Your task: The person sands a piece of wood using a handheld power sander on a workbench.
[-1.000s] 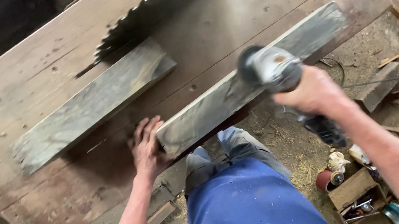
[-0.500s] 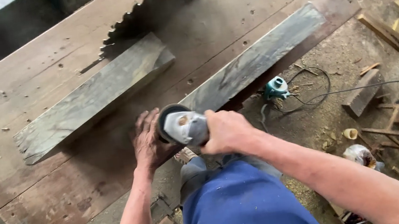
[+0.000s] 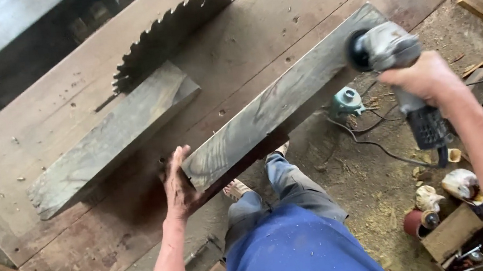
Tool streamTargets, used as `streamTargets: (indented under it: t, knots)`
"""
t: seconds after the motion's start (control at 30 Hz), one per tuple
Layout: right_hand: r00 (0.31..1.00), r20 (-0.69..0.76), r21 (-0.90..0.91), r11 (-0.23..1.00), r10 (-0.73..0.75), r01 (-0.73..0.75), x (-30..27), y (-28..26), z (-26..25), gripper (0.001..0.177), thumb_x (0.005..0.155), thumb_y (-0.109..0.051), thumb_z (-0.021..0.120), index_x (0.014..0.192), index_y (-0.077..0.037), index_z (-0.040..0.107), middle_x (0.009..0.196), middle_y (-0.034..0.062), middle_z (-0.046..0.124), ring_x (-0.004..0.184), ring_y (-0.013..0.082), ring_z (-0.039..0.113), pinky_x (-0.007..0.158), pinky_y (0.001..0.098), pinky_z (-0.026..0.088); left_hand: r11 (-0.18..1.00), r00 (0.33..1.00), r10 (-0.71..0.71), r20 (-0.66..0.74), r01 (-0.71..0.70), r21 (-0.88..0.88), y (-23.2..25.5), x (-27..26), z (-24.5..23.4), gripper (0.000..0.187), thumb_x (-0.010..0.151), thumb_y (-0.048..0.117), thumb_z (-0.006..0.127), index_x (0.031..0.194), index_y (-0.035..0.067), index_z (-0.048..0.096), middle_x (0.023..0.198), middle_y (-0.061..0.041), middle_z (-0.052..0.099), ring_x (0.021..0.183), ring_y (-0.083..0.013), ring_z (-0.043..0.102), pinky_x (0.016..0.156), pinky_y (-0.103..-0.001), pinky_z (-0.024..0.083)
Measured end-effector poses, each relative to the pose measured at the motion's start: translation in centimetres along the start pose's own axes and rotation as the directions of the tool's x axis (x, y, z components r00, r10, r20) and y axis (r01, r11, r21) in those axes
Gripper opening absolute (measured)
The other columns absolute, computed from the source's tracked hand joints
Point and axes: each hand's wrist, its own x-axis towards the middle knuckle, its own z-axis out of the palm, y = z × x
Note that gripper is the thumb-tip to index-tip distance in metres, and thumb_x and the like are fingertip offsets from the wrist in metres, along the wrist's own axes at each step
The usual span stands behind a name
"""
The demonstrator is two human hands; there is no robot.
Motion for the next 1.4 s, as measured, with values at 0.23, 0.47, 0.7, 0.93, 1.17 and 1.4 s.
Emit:
streamTargets:
  t: [0.23,0.47,0.7,0.93,1.17,1.4]
  knots:
    - [0.970,-0.118,-0.011,0.977,-0.210,0.211,-0.6,2.9,3.1,0.034,0.082,-0.020,0.077,0.110,-0.004,0.068,0.092,0.0112,0.068,0.076,0.0218,0.064,0.065,0.0375,0.054,0.995,0.999,0.001,0.045,0.004,-0.104,1.2,1.1,-1.3,0.073,0.080,0.012,0.074,0.146,0.001,0.045,0.151,-0.016,0.051,0.133,-0.0371,0.056,0.112,-0.047,0.043]
    - [0.517,0.016,-0.160,0.508,-0.856,0.846,-2.0,11.3,22.4,0.076,0.046,-0.054,0.096,0.106,-0.022,0.062,0.085,0.0067,0.075,0.081,0.0291,0.076,0.071,0.0448,0.061,0.980,0.907,-0.152,0.392,0.087,0.179,-3.5,-0.3,-2.2,0.116,0.056,0.036,0.084,0.159,0.035,0.030,0.146,0.013,0.058,0.147,-0.0159,0.039,0.109,-0.053,0.041]
    - [0.201,-0.007,-0.415,0.186,-0.980,0.891,-3.6,14.0,34.0,0.072,0.051,-0.056,0.082,0.110,-0.021,0.059,0.080,0.0022,0.067,0.072,0.0255,0.073,0.068,0.0403,0.058,0.766,0.917,-0.274,0.290,0.391,-0.510,-0.9,3.6,-5.2,0.054,0.088,-0.003,0.050,0.126,0.025,0.077,0.121,0.003,0.070,0.126,-0.0110,0.053,0.117,-0.033,0.034]
    - [0.216,-0.093,-0.377,0.235,-0.972,0.896,-3.5,14.8,34.6,0.065,0.048,-0.044,0.075,0.106,-0.020,0.059,0.078,0.0000,0.060,0.069,0.0238,0.068,0.068,0.0387,0.055,0.573,0.693,-0.382,0.612,0.697,-0.431,2.3,9.5,-6.6,0.041,0.105,0.041,0.053,0.119,0.013,0.079,0.107,-0.011,0.077,0.105,-0.0243,0.067,0.103,-0.044,0.051]
    - [0.329,-0.210,-0.298,0.381,-0.921,0.875,-2.5,15.1,31.9,0.063,0.048,-0.040,0.079,0.104,-0.020,0.060,0.076,0.0006,0.061,0.070,0.0267,0.069,0.069,0.0400,0.056,0.738,0.663,-0.426,0.615,0.648,-0.187,3.5,10.9,-5.6,0.036,0.101,0.050,0.065,0.102,0.016,0.080,0.100,-0.004,0.075,0.101,-0.0183,0.065,0.097,-0.042,0.051]
    - [0.424,-0.228,-0.220,0.471,-0.876,0.854,0.3,15.4,28.6,0.065,0.047,-0.044,0.083,0.105,-0.025,0.061,0.078,-0.0018,0.065,0.076,0.0233,0.072,0.073,0.0358,0.057,0.716,0.606,-0.695,0.387,0.637,0.286,3.6,9.3,0.1,0.045,0.098,0.069,0.052,0.087,0.030,0.071,0.088,-0.006,0.072,0.096,-0.0337,0.071,0.083,-0.046,0.056]
